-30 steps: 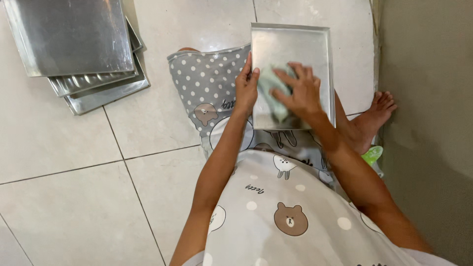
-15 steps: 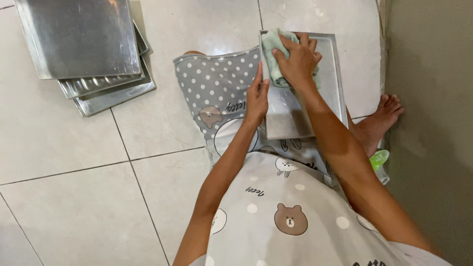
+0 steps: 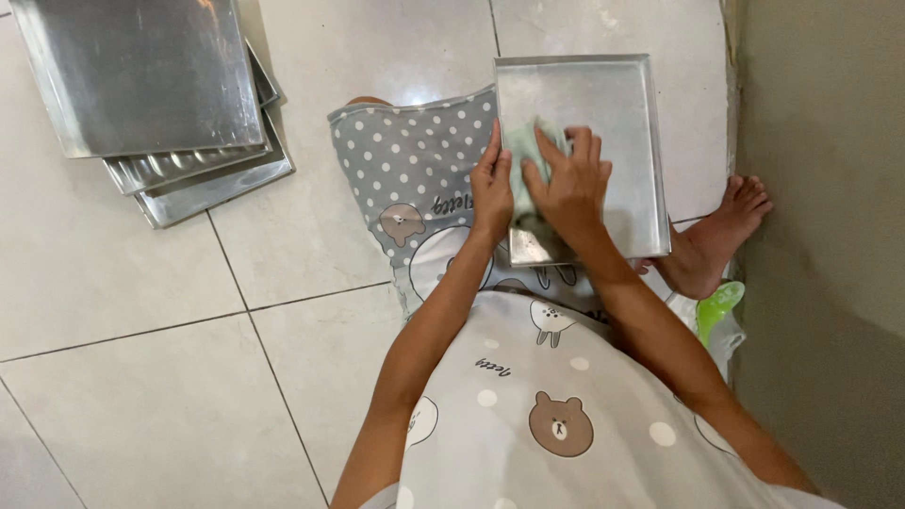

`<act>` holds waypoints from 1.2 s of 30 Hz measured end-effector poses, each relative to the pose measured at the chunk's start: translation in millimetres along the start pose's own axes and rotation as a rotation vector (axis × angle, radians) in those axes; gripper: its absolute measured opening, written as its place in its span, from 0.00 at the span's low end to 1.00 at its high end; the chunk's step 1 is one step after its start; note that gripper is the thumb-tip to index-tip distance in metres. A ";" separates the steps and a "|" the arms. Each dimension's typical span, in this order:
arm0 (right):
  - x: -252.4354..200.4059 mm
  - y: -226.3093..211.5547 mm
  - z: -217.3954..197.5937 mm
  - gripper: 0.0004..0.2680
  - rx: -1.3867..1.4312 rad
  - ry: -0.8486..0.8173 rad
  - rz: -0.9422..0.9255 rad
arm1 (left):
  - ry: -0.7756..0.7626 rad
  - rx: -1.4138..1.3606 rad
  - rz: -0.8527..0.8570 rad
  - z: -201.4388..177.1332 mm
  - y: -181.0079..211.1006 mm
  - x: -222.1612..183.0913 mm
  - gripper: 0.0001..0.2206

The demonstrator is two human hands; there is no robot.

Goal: The person wipes a rectangular metal tray using a cloth and then places it onto a stack of trays while sitting on the floor.

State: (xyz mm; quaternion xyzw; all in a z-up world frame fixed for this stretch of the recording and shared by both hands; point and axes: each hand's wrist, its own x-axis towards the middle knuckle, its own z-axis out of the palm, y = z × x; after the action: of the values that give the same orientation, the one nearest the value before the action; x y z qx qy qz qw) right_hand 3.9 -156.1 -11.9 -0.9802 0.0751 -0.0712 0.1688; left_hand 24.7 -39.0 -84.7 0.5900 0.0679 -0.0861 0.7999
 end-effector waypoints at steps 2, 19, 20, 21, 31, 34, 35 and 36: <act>36.0 10.7 25.2 0.16 -0.026 0.044 0.016 | -0.001 0.004 0.001 -0.3 -4.9 -1.9 0.22; -1.8 11.5 11.3 0.18 0.131 0.001 -0.002 | 0.045 -0.367 -0.183 -4.1 -15.3 5.0 0.22; 11.5 13.2 21.4 0.16 0.138 0.034 0.003 | 0.028 -0.371 -0.189 -8.1 -22.4 5.4 0.22; 29.5 7.3 21.8 0.16 0.144 0.035 0.002 | 0.030 -0.366 -0.186 -7.5 -10.2 2.5 0.22; 11.2 -15.9 -17.6 0.19 0.294 -0.249 0.158 | 0.057 -0.613 -0.168 -6.2 9.2 45.7 0.28; -31.1 -21.6 -34.0 0.18 0.258 -0.223 0.098 | -0.095 -0.694 -0.234 -4.7 28.1 56.5 0.31; -45.6 -22.9 -36.5 0.17 0.197 -0.172 0.034 | -0.178 -0.750 -0.284 -3.7 32.9 56.5 0.30; -39.2 -21.0 -30.9 0.17 0.196 -0.169 0.034 | -0.181 -0.749 -0.282 -3.3 37.2 54.3 0.30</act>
State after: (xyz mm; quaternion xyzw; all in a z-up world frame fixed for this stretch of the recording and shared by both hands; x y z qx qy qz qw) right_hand -37.0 -139.8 19.6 -0.9600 0.0700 0.0074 0.2709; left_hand 85.8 -28.2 -62.4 0.2327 0.1044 -0.2158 0.9425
